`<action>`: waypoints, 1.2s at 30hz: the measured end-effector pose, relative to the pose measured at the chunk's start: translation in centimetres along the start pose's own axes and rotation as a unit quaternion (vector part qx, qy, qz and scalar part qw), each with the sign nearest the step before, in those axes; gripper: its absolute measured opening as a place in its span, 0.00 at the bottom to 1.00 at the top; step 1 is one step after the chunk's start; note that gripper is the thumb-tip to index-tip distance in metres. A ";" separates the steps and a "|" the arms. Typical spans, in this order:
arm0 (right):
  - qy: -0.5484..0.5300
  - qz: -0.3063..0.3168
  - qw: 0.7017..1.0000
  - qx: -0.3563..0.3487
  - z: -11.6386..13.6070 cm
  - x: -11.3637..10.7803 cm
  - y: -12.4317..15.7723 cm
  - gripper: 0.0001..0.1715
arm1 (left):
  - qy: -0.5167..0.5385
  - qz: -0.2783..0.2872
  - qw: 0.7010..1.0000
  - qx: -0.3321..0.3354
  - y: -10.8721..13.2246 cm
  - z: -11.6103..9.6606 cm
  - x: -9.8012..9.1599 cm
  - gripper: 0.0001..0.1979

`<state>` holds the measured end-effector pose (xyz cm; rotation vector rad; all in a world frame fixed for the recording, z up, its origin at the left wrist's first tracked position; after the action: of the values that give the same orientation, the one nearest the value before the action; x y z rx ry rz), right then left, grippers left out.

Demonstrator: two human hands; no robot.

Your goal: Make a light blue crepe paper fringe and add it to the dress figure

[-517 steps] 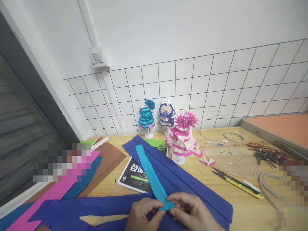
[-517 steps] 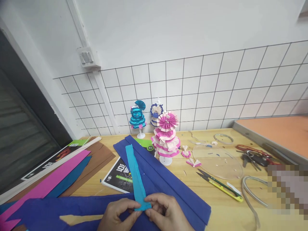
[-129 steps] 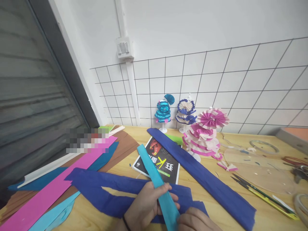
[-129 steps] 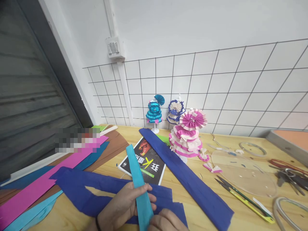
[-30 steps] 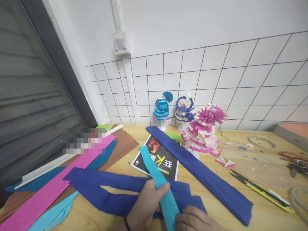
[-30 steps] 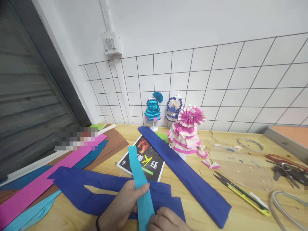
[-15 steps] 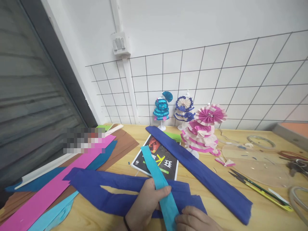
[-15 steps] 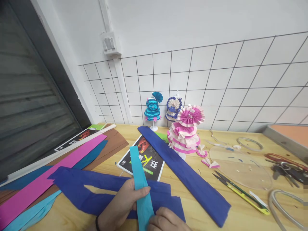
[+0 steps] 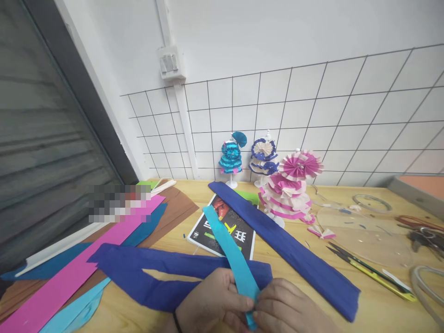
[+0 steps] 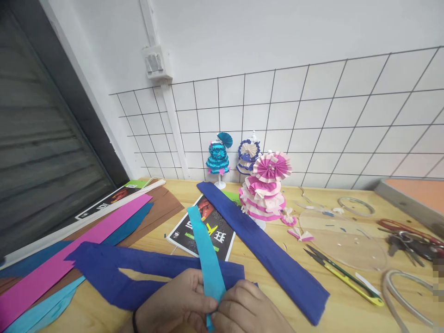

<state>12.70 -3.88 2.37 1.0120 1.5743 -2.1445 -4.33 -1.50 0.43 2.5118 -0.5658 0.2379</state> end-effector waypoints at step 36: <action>-0.364 -0.028 0.791 0.491 -1.9 0.7 0.8 0.07 | -0.021 -0.049 0.996 0.075 -0.3 -0.6 0.1 0.14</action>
<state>13.37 -2.32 0.98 0.1877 0.0688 -2.8902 -4.09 -0.96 0.84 2.6875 -0.4537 0.1966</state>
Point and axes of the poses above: each hand's wrist, its own y-axis away from the middle knuckle, its own x-axis out of the palm, z = x × y, the point moved 1 cm from there along -y, towards the middle knuckle, and after that the axes turned 12 degrees about -z, right-handed, at the moved point
